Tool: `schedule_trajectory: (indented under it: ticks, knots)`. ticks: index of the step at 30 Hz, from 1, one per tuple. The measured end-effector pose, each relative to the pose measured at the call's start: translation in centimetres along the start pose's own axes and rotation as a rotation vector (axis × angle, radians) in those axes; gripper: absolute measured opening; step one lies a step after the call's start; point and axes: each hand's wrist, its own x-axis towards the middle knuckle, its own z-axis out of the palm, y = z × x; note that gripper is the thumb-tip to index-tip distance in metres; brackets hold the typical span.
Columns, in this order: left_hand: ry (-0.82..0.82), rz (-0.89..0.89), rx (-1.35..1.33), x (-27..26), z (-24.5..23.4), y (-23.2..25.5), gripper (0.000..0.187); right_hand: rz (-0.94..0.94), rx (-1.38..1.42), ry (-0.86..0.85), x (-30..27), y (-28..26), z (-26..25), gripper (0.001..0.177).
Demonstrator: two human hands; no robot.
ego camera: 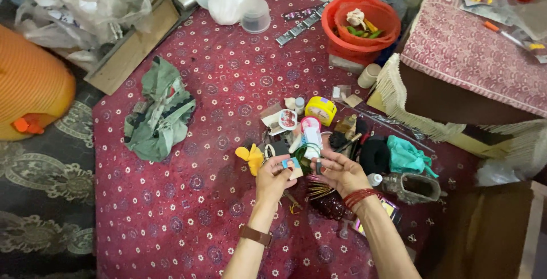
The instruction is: The person repeatedly picks small items from a wooden drawer and places them onto a cluttered table. Items include hair ties, small cards, and miscellaneous trinkets. The person handles each item individually and sets it down without folding or arranging them into sections.
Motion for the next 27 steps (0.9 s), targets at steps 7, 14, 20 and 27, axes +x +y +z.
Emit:
schedule_trajectory:
  ticks: [7,14,20,27]
  knots:
    - [0.085,-0.051,0.009,-1.2,-1.9,0.3,0.037,0.058,-0.038,0.067,-0.2,0.4,1.6,0.046]
    - [0.050,-0.040,-0.029,-1.5,-3.6,-0.9,0.033,-0.029,-0.096,0.049,0.9,3.1,0.5,0.040]
    - [0.084,-0.014,-0.020,-1.0,-4.9,-2.2,0.040,-0.032,-0.128,0.075,0.5,2.9,1.2,0.039]
    - [0.153,-0.039,-0.016,-0.7,-5.8,-3.3,0.042,0.001,-0.134,0.091,1.2,3.9,0.7,0.033]
